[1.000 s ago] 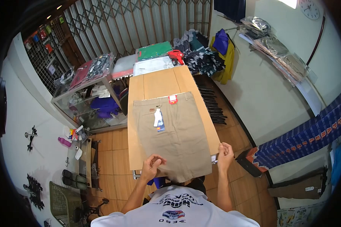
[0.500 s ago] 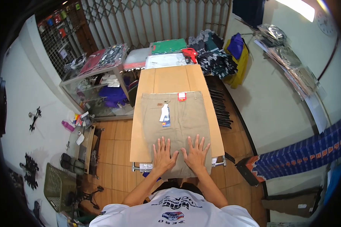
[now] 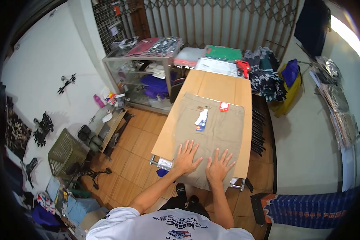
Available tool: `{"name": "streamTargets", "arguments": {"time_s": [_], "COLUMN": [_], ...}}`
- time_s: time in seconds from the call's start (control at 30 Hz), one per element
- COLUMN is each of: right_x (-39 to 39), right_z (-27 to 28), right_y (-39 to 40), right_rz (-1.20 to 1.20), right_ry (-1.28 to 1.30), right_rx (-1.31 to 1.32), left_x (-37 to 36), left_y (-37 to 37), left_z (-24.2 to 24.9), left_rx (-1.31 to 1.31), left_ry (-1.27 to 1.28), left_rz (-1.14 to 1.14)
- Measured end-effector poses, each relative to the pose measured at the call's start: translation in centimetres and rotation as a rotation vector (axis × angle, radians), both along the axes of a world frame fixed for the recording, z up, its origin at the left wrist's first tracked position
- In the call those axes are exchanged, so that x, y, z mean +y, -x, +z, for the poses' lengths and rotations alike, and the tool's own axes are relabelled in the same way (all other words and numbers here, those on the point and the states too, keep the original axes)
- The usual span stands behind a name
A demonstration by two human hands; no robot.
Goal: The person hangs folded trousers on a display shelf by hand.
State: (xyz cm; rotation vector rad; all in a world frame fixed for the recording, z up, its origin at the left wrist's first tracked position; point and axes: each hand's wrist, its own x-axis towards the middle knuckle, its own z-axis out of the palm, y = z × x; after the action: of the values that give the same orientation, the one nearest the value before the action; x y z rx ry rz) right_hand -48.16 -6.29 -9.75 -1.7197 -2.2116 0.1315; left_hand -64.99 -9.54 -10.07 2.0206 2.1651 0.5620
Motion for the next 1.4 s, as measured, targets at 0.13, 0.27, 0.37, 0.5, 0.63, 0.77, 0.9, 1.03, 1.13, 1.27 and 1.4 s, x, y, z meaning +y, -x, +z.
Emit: {"name": "streamTargets", "arguments": {"time_s": [0.13, 0.27, 0.37, 0.5, 0.63, 0.77, 0.9, 1.03, 1.13, 1.27, 1.4], "right_x": [-0.1, -0.2, -1.0, -3.8, -8.2, -13.3, -18.2, -21.3, -23.0, -24.3, -25.4], "right_z": [0.1, 0.3, 0.2, 0.7, 0.5, -0.5, 0.0, -3.2, -5.4, -7.0, -6.6], "right_y": [-0.1, 0.0, 1.3, 6.0, 13.9, 23.9, 32.6, 39.3, 42.9, 47.6, 53.6], "right_rz": [0.006, 0.034, 0.006, 0.1, 0.353, 0.677, 0.952, 1.157, 1.305, 1.427, 1.485], "right_ry": [0.023, 0.056, 0.066, 0.105, 0.08, 0.089, 0.294, 0.537, 0.656, 0.711, 0.789], "right_rx": [0.0, -0.023, -0.008, 0.224, 0.427, 0.581, 0.517, 0.522, 0.468, 0.318, 0.218], "left_x": [-0.2, -2.9, -6.7, -13.6, -21.9, -31.9, -41.3, -47.6, -50.3, -50.9, -50.7], "left_y": [0.1, -0.2, -0.4, 2.7, 8.6, 17.4, 25.0, 29.7, 31.5, 32.5, 34.5], "left_z": [-1.1, -1.8, -1.6, -0.7, -1.7, -3.6, -6.0, -4.2, -3.9, -5.5, -8.2], "left_rx": [-0.006, 0.02, -0.043, -0.464, -0.879, -0.788, -0.801, -0.712, -0.688, -0.767, -0.912], "left_ry": [-0.055, -0.087, -0.123, -0.091, -0.188, -0.091, -0.16, -0.24, -0.356, -0.437, -0.43], "left_rz": [0.007, 0.063, 0.045, -0.065, 0.161, 0.48, 0.758, 1.031, 1.159, 1.268, 1.241]}}
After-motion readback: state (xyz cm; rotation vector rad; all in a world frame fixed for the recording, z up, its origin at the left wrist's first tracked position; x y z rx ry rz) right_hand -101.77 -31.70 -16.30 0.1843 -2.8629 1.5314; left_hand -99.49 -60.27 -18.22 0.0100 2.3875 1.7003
